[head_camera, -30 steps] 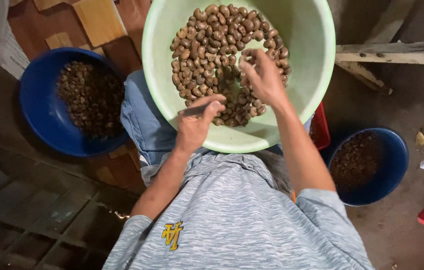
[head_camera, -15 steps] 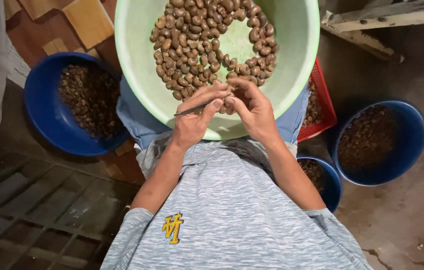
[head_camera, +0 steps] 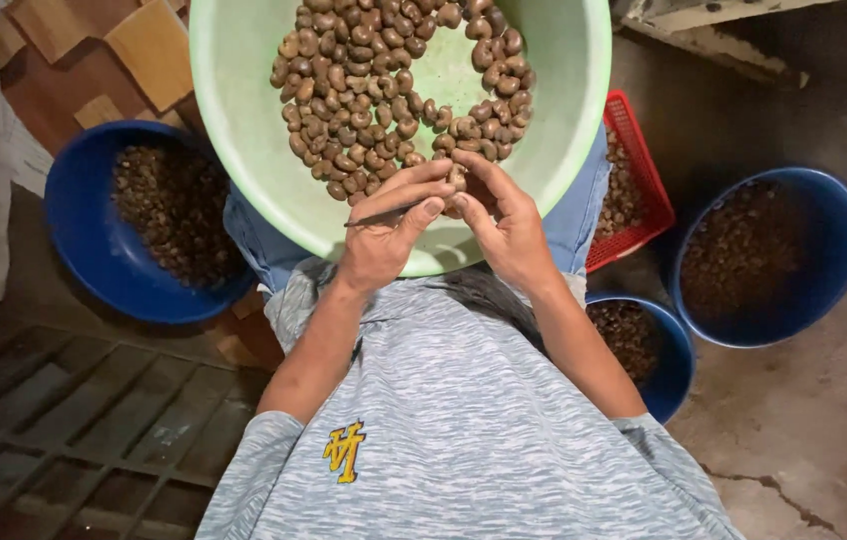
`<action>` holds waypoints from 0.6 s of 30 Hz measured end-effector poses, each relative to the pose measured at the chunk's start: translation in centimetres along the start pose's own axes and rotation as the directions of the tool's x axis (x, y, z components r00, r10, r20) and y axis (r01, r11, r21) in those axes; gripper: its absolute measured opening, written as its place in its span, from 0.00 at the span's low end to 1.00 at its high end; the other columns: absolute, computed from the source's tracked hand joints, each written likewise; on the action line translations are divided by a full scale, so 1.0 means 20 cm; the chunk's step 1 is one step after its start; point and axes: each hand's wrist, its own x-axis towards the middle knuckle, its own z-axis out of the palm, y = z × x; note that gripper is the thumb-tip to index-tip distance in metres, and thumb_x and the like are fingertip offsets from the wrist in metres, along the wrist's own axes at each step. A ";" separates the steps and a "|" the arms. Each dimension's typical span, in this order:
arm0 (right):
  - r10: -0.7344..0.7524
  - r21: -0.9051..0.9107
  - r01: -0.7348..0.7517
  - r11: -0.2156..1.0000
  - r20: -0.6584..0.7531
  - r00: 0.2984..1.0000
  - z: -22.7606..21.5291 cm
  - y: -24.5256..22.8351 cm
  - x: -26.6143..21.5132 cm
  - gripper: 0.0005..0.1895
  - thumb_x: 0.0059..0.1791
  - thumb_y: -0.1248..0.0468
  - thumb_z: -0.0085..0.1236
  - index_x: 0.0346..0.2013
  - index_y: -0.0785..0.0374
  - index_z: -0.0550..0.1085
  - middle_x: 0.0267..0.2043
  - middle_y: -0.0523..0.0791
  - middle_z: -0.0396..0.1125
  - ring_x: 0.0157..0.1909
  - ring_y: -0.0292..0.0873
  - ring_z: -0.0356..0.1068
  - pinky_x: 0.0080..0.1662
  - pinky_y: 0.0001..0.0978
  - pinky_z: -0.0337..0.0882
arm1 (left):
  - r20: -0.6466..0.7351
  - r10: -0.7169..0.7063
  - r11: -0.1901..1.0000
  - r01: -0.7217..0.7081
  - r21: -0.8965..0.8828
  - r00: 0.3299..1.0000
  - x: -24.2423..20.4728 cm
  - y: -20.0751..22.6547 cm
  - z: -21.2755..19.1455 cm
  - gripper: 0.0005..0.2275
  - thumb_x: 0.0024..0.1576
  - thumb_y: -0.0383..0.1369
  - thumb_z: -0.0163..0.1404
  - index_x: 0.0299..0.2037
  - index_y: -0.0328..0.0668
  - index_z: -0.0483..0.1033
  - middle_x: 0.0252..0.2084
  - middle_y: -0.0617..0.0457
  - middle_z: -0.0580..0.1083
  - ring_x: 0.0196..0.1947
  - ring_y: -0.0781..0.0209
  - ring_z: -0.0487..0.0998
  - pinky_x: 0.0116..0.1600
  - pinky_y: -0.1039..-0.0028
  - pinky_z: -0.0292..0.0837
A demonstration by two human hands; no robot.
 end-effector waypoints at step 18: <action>-0.001 0.187 -0.014 0.982 0.083 0.997 0.01 0.08 0.00 0.21 0.58 0.70 0.46 0.66 0.74 0.65 0.52 0.57 0.70 0.51 0.44 0.71 0.48 0.44 0.79 | -0.071 0.025 0.994 -0.017 0.103 0.997 0.02 0.05 0.00 0.09 0.69 0.30 0.50 0.54 0.39 0.81 0.52 0.43 0.78 0.52 0.56 0.80 0.49 0.66 0.80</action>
